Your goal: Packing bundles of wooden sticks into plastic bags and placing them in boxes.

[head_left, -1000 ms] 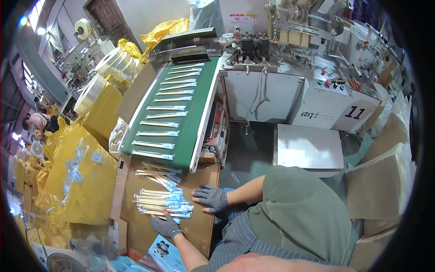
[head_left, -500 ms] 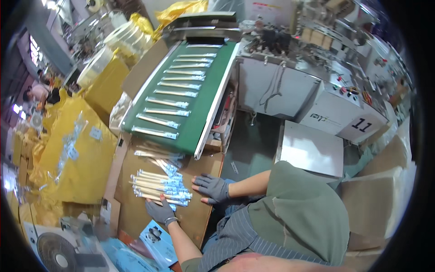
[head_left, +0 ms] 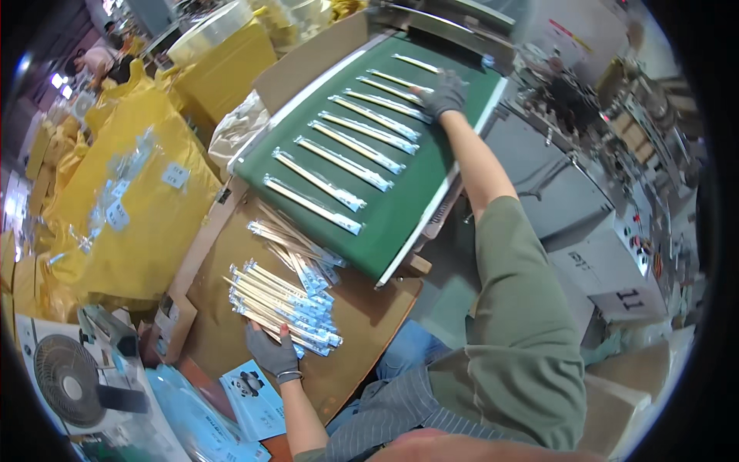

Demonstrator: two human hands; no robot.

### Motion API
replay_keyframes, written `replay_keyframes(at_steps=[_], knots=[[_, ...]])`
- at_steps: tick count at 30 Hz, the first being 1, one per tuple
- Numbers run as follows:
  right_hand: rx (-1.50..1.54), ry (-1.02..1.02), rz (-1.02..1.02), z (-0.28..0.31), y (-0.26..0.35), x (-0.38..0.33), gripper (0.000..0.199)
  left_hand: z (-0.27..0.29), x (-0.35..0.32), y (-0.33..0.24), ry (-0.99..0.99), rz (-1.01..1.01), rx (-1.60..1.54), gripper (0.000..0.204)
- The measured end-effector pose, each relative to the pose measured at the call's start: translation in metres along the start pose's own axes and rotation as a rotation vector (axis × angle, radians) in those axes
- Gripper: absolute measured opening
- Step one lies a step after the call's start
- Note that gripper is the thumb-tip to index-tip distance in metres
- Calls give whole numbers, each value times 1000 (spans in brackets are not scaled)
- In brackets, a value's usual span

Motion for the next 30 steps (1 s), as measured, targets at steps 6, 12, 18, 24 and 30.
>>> replay_keyframes(at_steps=[6, 12, 18, 24, 30], knots=[[-13, 444, -22, -6, 1, 15, 87, 10, 2, -16, -10, -79, -41, 68], [427, 478, 926, -10, 140, -140, 39, -2, -2, 8, 99, 50, -42, 77], [93, 502, 1120, 12, 243, -351, 63, -9, 4, 6, -118, 108, -88, 58], [490, 999, 267, -100, 275, -332, 84, -15, 29, -21, 31, 478, -704, 67], [217, 1163, 632, -80, 325, -411, 81, -11, 42, -7, 247, 602, -1772, 61]])
Point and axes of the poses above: each hand's wrist, its own x-axis towards the middle knuckle, its own z-axis out of the back of the hand, y = z × x, the point moved 7 cm from there along x, towards the middle knuckle, and after that the axes turned 15 degrees about y, right-handed, at the moved point
